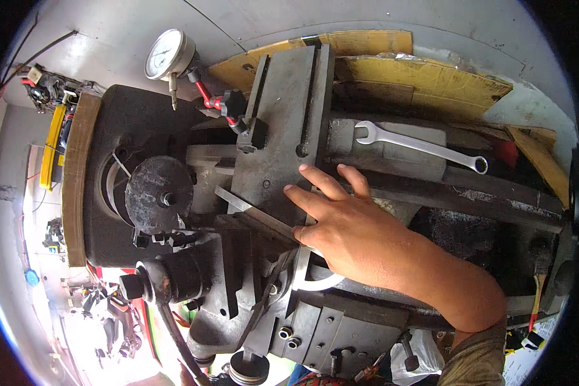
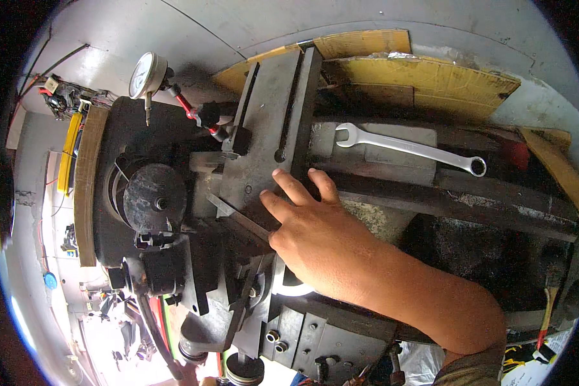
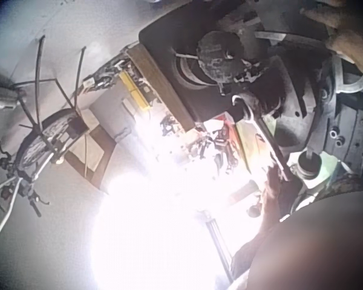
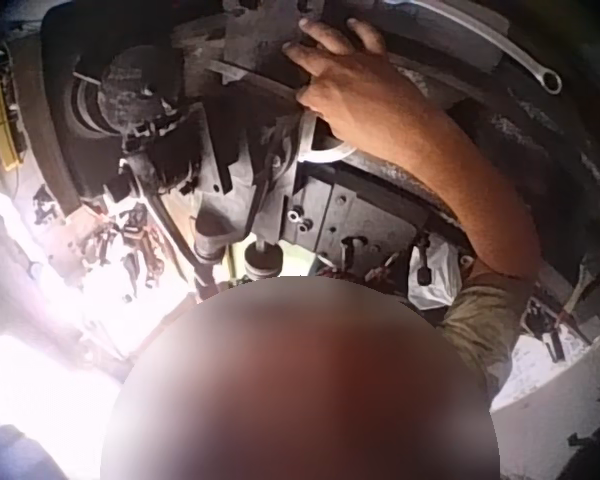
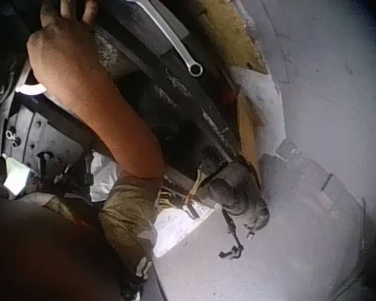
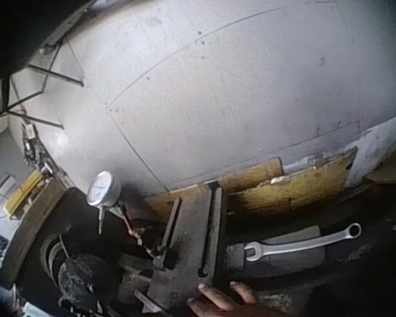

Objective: Using a lathe to measure and adjust a mechanical component in a workshop.

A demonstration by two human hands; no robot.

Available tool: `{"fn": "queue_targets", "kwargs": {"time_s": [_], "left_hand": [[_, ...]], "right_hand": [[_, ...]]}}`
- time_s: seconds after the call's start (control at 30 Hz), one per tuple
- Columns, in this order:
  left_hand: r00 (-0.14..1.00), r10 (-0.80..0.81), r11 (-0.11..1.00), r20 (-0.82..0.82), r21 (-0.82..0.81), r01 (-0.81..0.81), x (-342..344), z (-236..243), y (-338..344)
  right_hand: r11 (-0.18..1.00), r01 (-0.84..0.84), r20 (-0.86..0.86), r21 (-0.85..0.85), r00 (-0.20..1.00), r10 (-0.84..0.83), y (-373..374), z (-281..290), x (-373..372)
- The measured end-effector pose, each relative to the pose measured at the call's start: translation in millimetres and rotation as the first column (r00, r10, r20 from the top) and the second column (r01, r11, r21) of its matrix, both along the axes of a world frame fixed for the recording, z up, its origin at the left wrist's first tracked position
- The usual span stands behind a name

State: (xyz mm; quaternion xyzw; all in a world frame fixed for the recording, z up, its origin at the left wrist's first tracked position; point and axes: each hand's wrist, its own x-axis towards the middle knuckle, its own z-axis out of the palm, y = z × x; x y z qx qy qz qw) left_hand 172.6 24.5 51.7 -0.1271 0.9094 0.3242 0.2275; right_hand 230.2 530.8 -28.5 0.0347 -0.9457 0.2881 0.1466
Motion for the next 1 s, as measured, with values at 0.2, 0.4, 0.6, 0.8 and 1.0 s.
{"fn": "queue_targets", "kwargs": {"time_s": [0.2,0.4,0.6,0.8,1.0], "left_hand": [[0.998,-0.051,0.998,-0.026,-0.023,0.05,-1.5,-2.5,2.9],[0.993,-0.106,0.993,-0.058,-0.054,0.103,-3.0,-4.3,5.8],[0.984,-0.154,0.986,-0.089,-0.08,0.147,-4.4,-5.4,8.0],[0.97,-0.21,0.974,-0.119,-0.115,0.197,-4.6,-8.4,9.9],[0.95,-0.273,0.956,-0.152,-0.157,0.25,-4.1,-12.7,13.2]], "right_hand": [[1.0,-0.001,-0.001,0.002,1.0,0.001,-0.4,1.1,0.6],[0.999,0.015,0.066,0.049,0.998,-0.019,-1.1,1.8,0.1],[0.999,0.017,0.05,0.029,0.999,-0.018,-1.1,-1.6,0.5],[1.0,-0.002,-0.018,-0.031,1.0,0.001,-0.2,-4.8,-0.4],[1.0,-0.004,-0.014,-0.025,1.0,0.004,-0.3,-5.0,-0.4]]}}
